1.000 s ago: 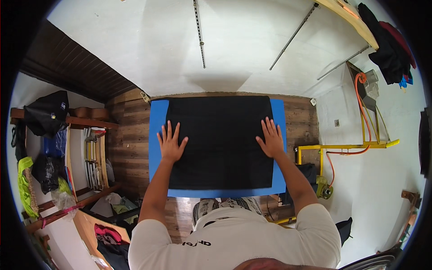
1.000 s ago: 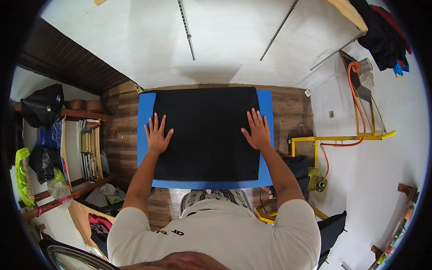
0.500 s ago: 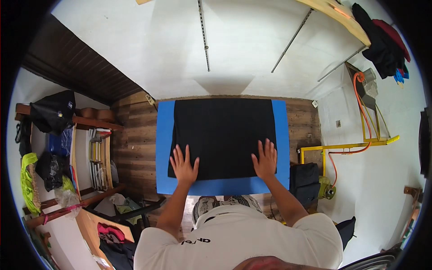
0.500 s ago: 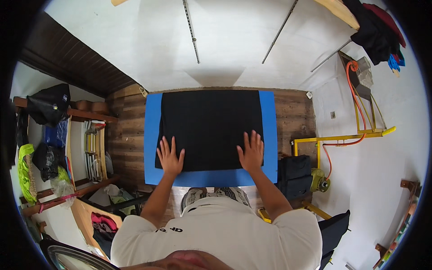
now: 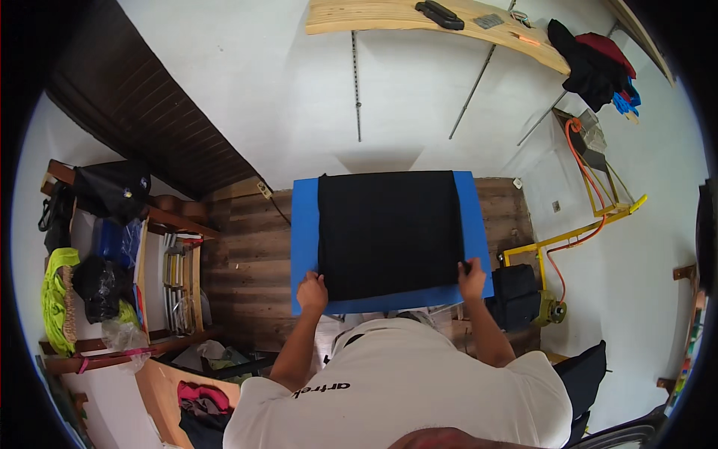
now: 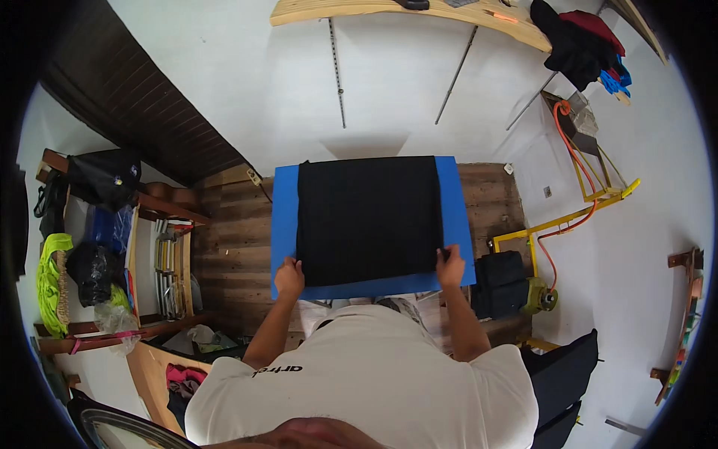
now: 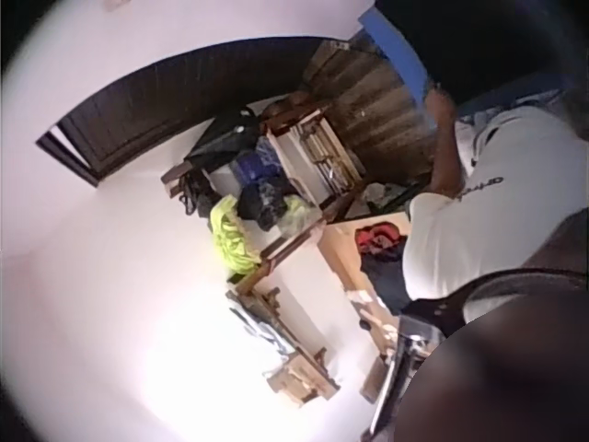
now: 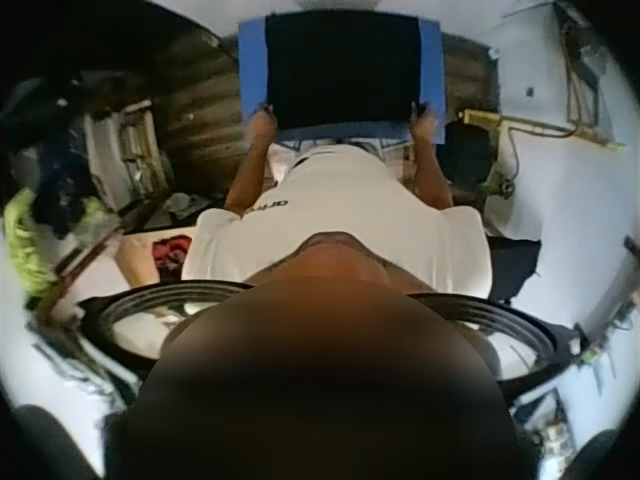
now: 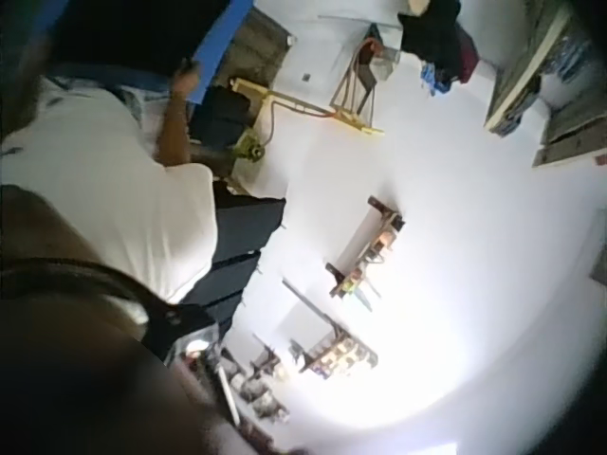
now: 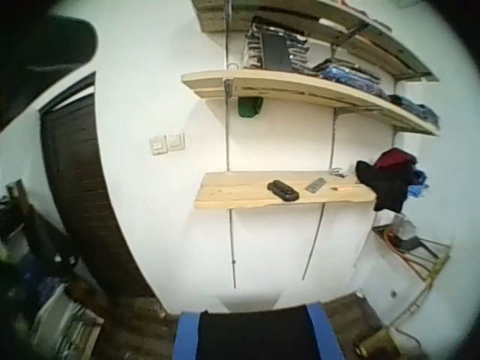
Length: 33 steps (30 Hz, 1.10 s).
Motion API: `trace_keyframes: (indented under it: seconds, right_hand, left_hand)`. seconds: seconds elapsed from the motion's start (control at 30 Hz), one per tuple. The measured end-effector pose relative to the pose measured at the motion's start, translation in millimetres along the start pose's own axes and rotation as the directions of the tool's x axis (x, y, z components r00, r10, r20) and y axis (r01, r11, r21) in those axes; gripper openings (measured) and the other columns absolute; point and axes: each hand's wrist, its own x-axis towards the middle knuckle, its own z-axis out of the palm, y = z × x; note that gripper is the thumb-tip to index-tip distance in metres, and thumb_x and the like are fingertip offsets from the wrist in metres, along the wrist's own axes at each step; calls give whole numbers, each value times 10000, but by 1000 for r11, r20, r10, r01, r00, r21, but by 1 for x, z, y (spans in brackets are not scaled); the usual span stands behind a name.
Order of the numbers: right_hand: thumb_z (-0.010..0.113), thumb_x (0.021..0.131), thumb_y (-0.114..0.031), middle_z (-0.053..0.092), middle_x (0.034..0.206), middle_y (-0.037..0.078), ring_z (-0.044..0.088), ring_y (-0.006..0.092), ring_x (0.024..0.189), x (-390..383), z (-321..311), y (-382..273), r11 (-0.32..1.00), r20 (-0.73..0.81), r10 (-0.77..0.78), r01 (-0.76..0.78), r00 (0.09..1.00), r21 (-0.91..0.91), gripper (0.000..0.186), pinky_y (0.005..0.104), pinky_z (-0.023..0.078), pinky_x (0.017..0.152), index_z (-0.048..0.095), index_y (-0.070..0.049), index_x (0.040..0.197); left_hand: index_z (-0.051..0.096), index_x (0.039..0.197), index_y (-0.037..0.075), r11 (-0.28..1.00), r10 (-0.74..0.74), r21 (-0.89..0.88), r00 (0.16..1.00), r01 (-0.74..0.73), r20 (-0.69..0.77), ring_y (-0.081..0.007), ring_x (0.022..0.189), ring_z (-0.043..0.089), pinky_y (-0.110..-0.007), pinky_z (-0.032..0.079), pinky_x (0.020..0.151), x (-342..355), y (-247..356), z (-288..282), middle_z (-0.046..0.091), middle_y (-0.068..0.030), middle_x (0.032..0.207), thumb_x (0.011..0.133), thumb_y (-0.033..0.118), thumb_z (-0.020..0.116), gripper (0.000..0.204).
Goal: The recorder is measuring, aligning, and cutting a piece of black fabric on a workbench using a utility knife.
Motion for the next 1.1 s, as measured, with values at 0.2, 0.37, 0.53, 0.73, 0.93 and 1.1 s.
trace_keyframes:
  seconds: [0.2, 0.37, 0.53, 0.73, 0.93, 1.1]
  right_hand:
    - [703, 993, -434, 598, 698, 63, 570, 148, 466, -15, -27, 9, 869, 247, 365, -424, 898, 256, 453, 305, 483, 437, 609, -1, 1088]
    - [612, 1036, -472, 614, 726, 32, 610, 157, 516, -20, -19, 25, 676, 263, 362, -446, 894, 586, 420, 289, 487, 468, 641, -55, 1082]
    - [696, 1003, -359, 642, 737, 49, 668, 161, 580, -11, -23, 57, 801, 492, 359, -533, 793, 274, 329, 306, 506, 479, 653, -33, 1030]
    - [835, 891, -333, 627, 634, 41, 634, 129, 553, -1, -52, 79, 849, 469, 272, -439, 840, 294, 398, 304, 499, 488, 624, -27, 746]
    - [827, 899, -379, 572, 616, 20, 552, 103, 506, -18, -37, 58, 899, 343, 154, -275, 927, 340, 443, 292, 446, 475, 596, -41, 730]
    - [732, 975, -393, 512, 587, -7, 571, 96, 539, -31, -20, 27, 650, 352, 336, -486, 874, 584, 413, 288, 449, 481, 648, -44, 771]
  left_hand:
    - [582, 1115, 24, 865, 100, -466, 974, -187, -205, -341, 765, 671, -466, 500, 682, -1, -24, -5, 659, -165, 796, 1057, 312, 585, 294]
    - [613, 1093, 41, 864, 16, -503, 1000, -24, -20, -332, 688, 682, -460, 495, 618, -13, -35, -28, 670, -190, 739, 1030, 447, 617, 411]
    - [669, 935, 31, 999, 33, -23, 997, -31, 67, -481, 840, 679, -573, 528, 715, -43, -41, -22, 703, -233, 830, 984, 557, 616, 531]
    - [653, 931, 69, 993, -115, 39, 993, 115, -8, -431, 864, 690, -552, 520, 746, -73, -24, -15, 707, -188, 939, 958, 474, 686, 407]
    - [605, 1199, 170, 985, 85, 173, 873, -1, -481, -373, 1048, 641, -577, 398, 964, -67, 65, -22, 587, -67, 1268, 834, 278, 815, 435]
    - [711, 1071, 102, 826, 463, -310, 880, -471, -105, -290, 1005, 680, -421, 519, 891, -43, 157, -13, 712, -108, 1045, 855, 255, 814, 284]
